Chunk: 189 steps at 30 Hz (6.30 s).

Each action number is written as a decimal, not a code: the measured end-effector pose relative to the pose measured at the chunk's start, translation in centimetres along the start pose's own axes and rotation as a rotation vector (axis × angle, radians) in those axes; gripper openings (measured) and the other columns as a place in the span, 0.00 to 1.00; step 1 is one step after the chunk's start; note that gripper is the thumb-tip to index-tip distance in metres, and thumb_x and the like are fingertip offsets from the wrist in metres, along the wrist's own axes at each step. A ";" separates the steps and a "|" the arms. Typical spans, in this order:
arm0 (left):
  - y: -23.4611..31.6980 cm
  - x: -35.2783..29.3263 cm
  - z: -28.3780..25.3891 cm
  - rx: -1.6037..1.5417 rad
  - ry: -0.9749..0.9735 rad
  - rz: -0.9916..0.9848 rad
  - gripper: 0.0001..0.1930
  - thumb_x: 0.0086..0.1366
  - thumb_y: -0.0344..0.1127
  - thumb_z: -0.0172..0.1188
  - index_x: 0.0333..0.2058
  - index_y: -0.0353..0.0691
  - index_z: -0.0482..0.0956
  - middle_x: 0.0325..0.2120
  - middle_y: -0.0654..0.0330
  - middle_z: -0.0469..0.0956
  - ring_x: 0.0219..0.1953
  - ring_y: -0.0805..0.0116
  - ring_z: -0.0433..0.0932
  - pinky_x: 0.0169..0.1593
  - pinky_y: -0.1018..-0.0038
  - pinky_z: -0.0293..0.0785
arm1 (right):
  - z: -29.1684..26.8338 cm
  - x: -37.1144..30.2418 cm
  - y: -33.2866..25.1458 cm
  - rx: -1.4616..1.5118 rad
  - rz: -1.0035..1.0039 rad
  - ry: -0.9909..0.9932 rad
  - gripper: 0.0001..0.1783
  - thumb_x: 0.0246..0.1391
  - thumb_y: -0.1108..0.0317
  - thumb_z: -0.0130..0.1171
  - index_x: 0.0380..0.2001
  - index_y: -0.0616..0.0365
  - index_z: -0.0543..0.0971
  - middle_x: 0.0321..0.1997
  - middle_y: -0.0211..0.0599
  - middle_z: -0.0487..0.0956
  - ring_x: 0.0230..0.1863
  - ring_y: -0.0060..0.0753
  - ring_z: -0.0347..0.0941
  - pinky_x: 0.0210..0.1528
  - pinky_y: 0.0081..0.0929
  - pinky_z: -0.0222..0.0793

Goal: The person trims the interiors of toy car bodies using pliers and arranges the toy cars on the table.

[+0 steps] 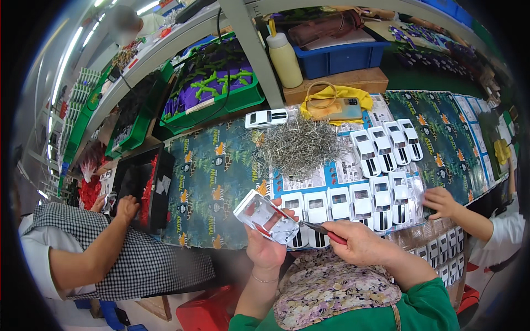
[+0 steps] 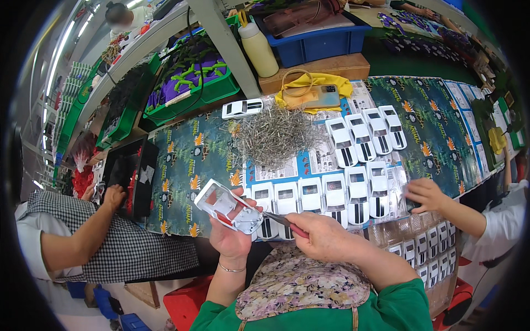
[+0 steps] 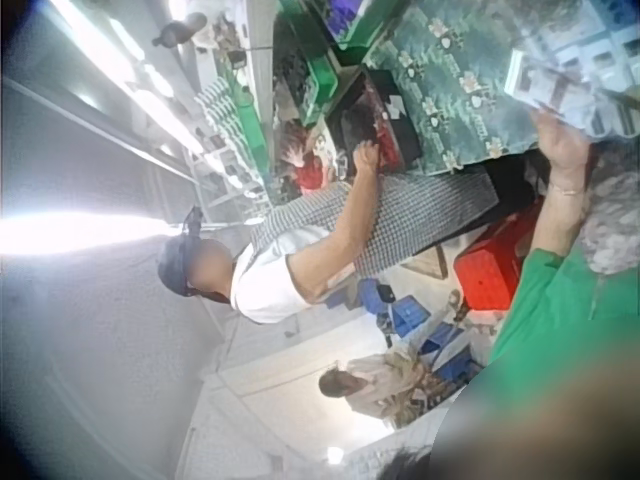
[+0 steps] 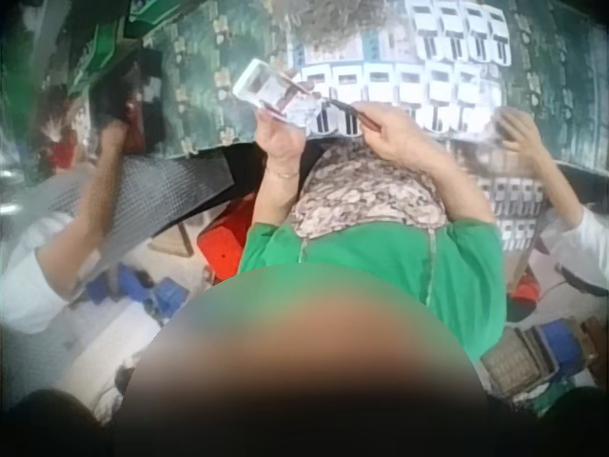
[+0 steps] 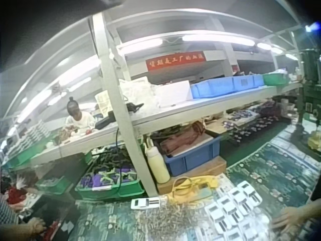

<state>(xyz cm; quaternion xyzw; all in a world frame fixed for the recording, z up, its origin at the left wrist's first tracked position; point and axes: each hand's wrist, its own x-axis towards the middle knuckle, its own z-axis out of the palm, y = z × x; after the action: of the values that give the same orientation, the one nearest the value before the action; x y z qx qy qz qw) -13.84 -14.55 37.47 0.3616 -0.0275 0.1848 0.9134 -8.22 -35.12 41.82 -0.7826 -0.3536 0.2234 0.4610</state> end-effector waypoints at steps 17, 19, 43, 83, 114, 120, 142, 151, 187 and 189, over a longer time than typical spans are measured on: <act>-0.2 0.0 0.4 0.102 -0.033 0.094 0.32 0.63 0.57 0.51 0.61 0.53 0.53 0.52 0.43 0.66 0.46 0.46 0.73 0.46 0.49 0.73 | 0.4 0.1 -0.4 -0.011 -0.010 -0.018 0.16 0.48 0.72 0.50 0.43 0.57 0.71 0.30 0.48 0.72 0.34 0.53 0.71 0.36 0.42 0.68; -0.2 0.0 0.4 0.094 -0.035 0.092 0.32 0.63 0.57 0.51 0.61 0.54 0.53 0.52 0.43 0.66 0.46 0.46 0.73 0.46 0.49 0.73 | 0.5 0.0 -0.3 -0.009 -0.007 -0.015 0.16 0.48 0.72 0.50 0.43 0.57 0.71 0.30 0.48 0.72 0.33 0.53 0.71 0.36 0.42 0.68; -0.5 0.0 1.7 0.299 0.103 0.046 0.38 0.52 0.18 0.47 0.62 0.50 0.50 0.48 0.48 0.67 0.45 0.55 0.74 0.46 0.52 0.75 | 0.4 0.2 0.2 0.000 0.021 -0.063 0.17 0.49 0.71 0.50 0.44 0.58 0.71 0.31 0.51 0.73 0.35 0.55 0.71 0.38 0.44 0.68; -2.1 -1.7 -0.6 0.644 0.056 -0.064 0.39 0.47 0.11 0.37 0.62 0.36 0.43 0.53 0.53 0.61 0.55 0.62 0.65 0.59 0.68 0.61 | -0.5 2.8 -1.1 -0.728 -0.276 -0.192 0.19 0.39 0.70 0.58 0.40 0.61 0.74 0.29 0.44 0.76 0.29 0.45 0.76 0.33 0.38 0.73; 5.3 2.5 -6.1 1.971 -0.050 0.179 0.28 0.50 0.37 0.64 0.51 0.37 0.69 0.36 0.48 0.72 0.39 0.46 0.72 0.43 0.60 0.69 | -7.7 4.5 3.9 -0.972 0.402 0.100 0.16 0.42 0.67 0.52 0.34 0.63 0.78 0.38 0.48 0.78 0.41 0.48 0.75 0.44 0.39 0.70; 2.6 1.3 -2.6 1.895 -0.181 -0.128 0.29 0.50 0.43 0.66 0.51 0.42 0.71 0.35 0.47 0.66 0.35 0.45 0.73 0.36 0.59 0.71 | -6.6 6.4 4.5 -1.146 0.310 0.014 0.16 0.39 0.66 0.58 0.33 0.63 0.78 0.36 0.45 0.79 0.39 0.45 0.76 0.40 0.37 0.72; -1.5 1.4 -0.3 0.050 -0.028 -0.206 0.29 0.53 0.31 0.52 0.55 0.34 0.60 0.36 0.45 0.74 0.31 0.59 0.76 0.36 0.67 0.74 | -1.1 1.4 -1.2 -0.872 -0.256 0.111 0.23 0.38 0.71 0.60 0.43 0.58 0.72 0.26 0.36 0.71 0.27 0.39 0.70 0.29 0.35 0.68; -0.4 0.2 -2.1 0.202 -0.077 -0.099 0.39 0.48 0.41 0.66 0.57 0.33 0.60 0.37 0.44 0.73 0.35 0.58 0.76 0.40 0.66 0.75 | -1.1 0.4 0.9 -0.252 0.026 0.062 0.17 0.50 0.64 0.52 0.42 0.62 0.72 0.31 0.48 0.74 0.36 0.53 0.72 0.40 0.43 0.67; -0.5 0.2 -0.3 -0.034 0.018 0.062 0.33 0.63 0.50 0.54 0.63 0.54 0.51 0.54 0.44 0.64 0.50 0.46 0.71 0.52 0.45 0.68 | 1.5 0.6 0.9 -0.014 -0.082 0.045 0.16 0.50 0.74 0.51 0.45 0.60 0.72 0.27 0.48 0.73 0.29 0.47 0.71 0.33 0.36 0.67; -0.5 0.2 -0.3 -0.026 0.018 0.063 0.33 0.63 0.51 0.54 0.63 0.54 0.51 0.54 0.44 0.64 0.50 0.46 0.71 0.52 0.45 0.68 | 1.5 0.6 0.8 -0.005 -0.084 0.036 0.17 0.50 0.74 0.51 0.45 0.60 0.72 0.27 0.47 0.73 0.29 0.47 0.71 0.33 0.36 0.67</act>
<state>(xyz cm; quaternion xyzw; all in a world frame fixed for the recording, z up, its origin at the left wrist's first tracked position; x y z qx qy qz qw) -13.50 -14.64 36.91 0.3469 -0.0332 0.2162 0.9120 -8.57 -34.13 40.39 -0.7722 -0.3783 0.1891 0.4742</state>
